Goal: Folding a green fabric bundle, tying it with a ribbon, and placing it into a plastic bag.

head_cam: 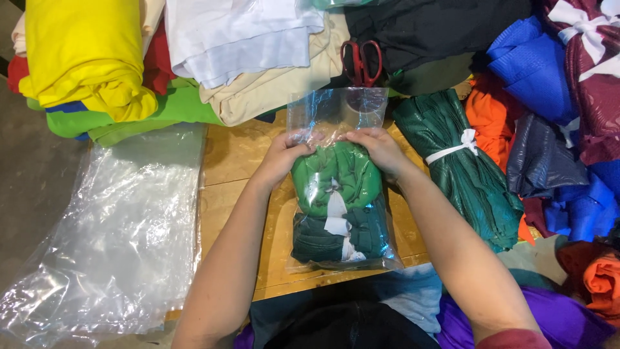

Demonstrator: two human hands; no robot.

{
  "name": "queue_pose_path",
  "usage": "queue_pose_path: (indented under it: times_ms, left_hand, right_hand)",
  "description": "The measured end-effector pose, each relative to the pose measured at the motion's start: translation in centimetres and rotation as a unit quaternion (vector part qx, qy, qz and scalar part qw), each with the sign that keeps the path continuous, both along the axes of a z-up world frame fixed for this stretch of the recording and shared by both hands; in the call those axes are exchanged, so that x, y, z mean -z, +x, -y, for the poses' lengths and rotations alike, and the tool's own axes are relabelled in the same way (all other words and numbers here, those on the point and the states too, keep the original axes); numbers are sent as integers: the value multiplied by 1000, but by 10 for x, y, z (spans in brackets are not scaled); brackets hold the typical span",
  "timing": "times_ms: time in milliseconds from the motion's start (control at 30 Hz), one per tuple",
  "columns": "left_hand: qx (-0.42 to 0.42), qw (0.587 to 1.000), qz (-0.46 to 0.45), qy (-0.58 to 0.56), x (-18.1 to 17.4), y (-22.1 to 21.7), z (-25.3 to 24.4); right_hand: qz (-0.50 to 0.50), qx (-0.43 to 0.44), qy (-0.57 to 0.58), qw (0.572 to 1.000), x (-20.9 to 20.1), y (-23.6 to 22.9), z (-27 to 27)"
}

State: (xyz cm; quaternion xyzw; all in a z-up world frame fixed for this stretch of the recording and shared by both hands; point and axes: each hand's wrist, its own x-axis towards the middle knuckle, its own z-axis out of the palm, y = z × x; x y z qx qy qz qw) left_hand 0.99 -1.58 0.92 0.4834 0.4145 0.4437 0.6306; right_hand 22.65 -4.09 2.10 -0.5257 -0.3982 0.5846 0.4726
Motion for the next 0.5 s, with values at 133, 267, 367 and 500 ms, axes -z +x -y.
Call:
queue_pose_path:
  times_ms: [133,267,367,500]
  left_hand:
    - [0,1000,-8,12,1,0,1]
    - [-15,1000,7,22,5,4,-7]
    - [-21,999,7,24,16,3,-13]
    - [35,999,-24,29,-23,-7,8]
  right_hand:
    - [7,-19,21,1000,-3,1,6]
    - [32,-72,110,991,8,1,-2]
    - [9,-71,151,986,17,6,-3]
    - [-39,-59,177,982,20,9,0]
